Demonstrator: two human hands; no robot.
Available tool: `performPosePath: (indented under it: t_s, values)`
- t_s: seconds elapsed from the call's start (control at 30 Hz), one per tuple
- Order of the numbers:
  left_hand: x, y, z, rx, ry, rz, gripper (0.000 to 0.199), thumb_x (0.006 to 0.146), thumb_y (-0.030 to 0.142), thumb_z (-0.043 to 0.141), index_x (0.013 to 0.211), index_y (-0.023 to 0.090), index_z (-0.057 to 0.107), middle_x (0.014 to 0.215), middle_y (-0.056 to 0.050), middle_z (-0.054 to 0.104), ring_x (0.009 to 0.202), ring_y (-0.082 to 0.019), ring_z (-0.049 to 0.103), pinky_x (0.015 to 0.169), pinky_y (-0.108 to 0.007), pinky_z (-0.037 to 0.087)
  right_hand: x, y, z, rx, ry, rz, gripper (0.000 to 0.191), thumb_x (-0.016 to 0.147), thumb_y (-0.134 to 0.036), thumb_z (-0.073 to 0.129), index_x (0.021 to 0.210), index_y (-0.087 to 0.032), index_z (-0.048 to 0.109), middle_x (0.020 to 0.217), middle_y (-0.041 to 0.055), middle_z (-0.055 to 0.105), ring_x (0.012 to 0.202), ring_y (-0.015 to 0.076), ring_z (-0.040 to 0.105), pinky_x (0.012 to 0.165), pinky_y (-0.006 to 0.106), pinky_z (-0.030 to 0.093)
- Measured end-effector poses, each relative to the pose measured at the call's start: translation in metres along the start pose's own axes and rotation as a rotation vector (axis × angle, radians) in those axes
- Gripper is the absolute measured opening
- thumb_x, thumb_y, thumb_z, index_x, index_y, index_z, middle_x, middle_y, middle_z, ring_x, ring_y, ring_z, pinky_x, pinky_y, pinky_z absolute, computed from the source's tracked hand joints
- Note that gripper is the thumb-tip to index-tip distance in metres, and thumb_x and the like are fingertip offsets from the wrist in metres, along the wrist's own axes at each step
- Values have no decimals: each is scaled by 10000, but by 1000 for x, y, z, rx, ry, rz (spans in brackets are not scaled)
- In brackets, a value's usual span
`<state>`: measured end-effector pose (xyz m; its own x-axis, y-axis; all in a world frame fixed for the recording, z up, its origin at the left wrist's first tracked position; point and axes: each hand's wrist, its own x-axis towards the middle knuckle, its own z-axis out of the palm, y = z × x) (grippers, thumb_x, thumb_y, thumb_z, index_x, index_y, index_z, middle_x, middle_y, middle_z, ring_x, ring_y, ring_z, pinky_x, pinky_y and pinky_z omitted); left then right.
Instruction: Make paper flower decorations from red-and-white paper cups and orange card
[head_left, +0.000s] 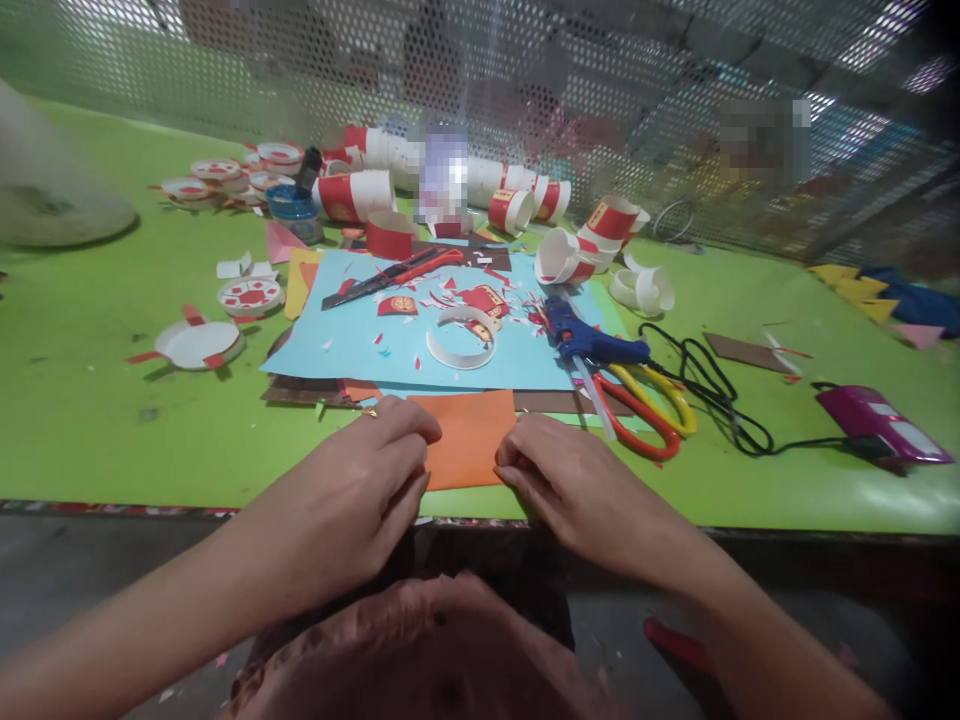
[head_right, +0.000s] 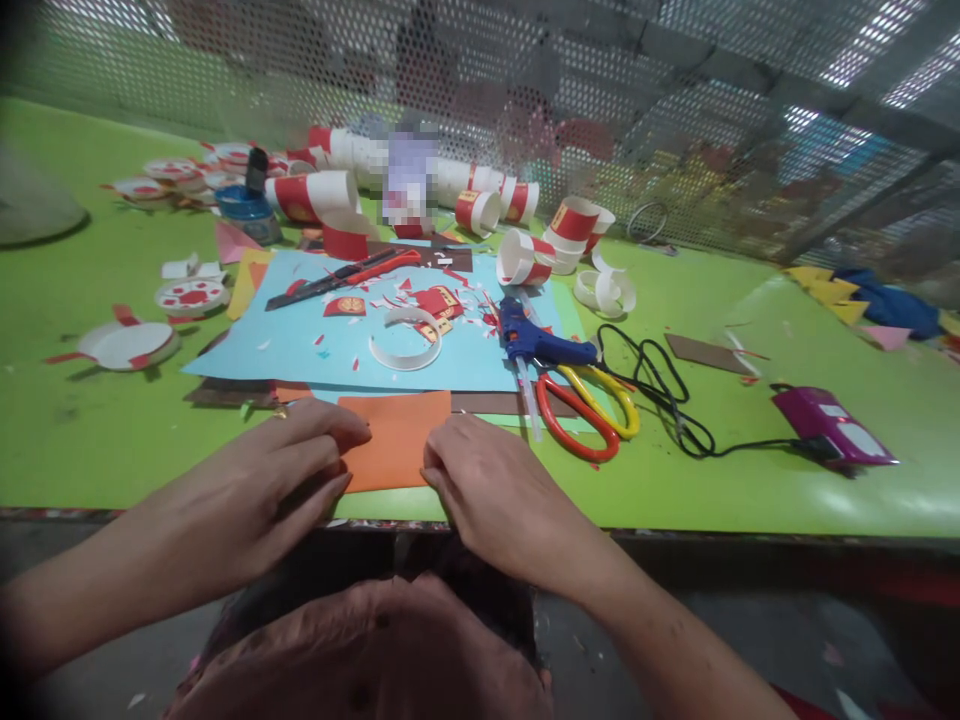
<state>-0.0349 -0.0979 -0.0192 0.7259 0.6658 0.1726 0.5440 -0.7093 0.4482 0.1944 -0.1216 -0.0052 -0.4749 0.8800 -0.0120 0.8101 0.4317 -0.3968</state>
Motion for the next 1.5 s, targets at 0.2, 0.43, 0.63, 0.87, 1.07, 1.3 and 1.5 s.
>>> performPosePath:
  t_s: [0.2, 0.43, 0.63, 0.87, 1.07, 1.3, 1.5]
  values:
    - [1, -1, 2, 12, 7, 16, 178, 901, 157, 395, 785, 149, 530, 1068, -104, 524, 976, -210, 511, 845, -374, 440, -3, 2, 4, 28, 51, -28, 87, 924, -165, 443, 873, -178, 512, 829, 42, 569, 737, 164, 495, 639, 289, 375]
    - [1, -3, 3, 21, 18, 21, 163, 900, 177, 413, 795, 152, 535, 1080, -100, 532, 972, -209, 513, 848, -371, 439, -8, 1, 9, 53, 104, -23, 112, 915, -123, 436, 959, -170, 527, 883, 61, 561, 818, 189, 498, 711, 319, 400]
    - [-1, -4, 5, -9, 43, -6, 82, 911, 180, 417, 906, 164, 497, 1065, -91, 532, 920, -194, 517, 780, -345, 450, -14, -1, 15, 138, 240, -25, 164, 911, -117, 445, 1016, -163, 562, 934, 77, 515, 845, 185, 495, 736, 321, 432]
    - [3, -8, 4, 100, -10, 178, 212, 901, 115, 393, 958, 202, 578, 1171, -106, 515, 980, -251, 496, 778, -415, 436, -22, -1, 22, -78, 221, -186, 299, 897, -82, 444, 1107, -199, 621, 1071, 108, 475, 950, 228, 445, 810, 382, 410]
    - [-4, -16, 9, 156, 54, 320, 344, 833, 9, 412, 1057, 172, 614, 1185, -139, 562, 1129, -288, 470, 861, -438, 458, -24, -3, 19, -215, 143, -260, 325, 943, -138, 382, 1202, -181, 574, 1102, 139, 504, 931, 244, 429, 810, 422, 417]
    - [-13, -14, 1, 283, 14, 452, 416, 839, 15, 385, 1208, 84, 563, 1253, -205, 568, 1226, -326, 451, 951, -497, 454, -30, -8, 16, -312, 85, -249, 356, 942, -155, 388, 1270, -151, 527, 1309, 193, 443, 1113, 319, 404, 875, 490, 409]
    - [-16, -7, -6, 325, -14, 443, 429, 841, 1, 377, 1230, 44, 553, 1276, -234, 556, 1238, -347, 457, 958, -524, 452, -34, 1, 17, -345, 111, -259, 404, 924, -114, 415, 1305, -208, 510, 1398, 174, 387, 1243, 354, 327, 943, 527, 366]
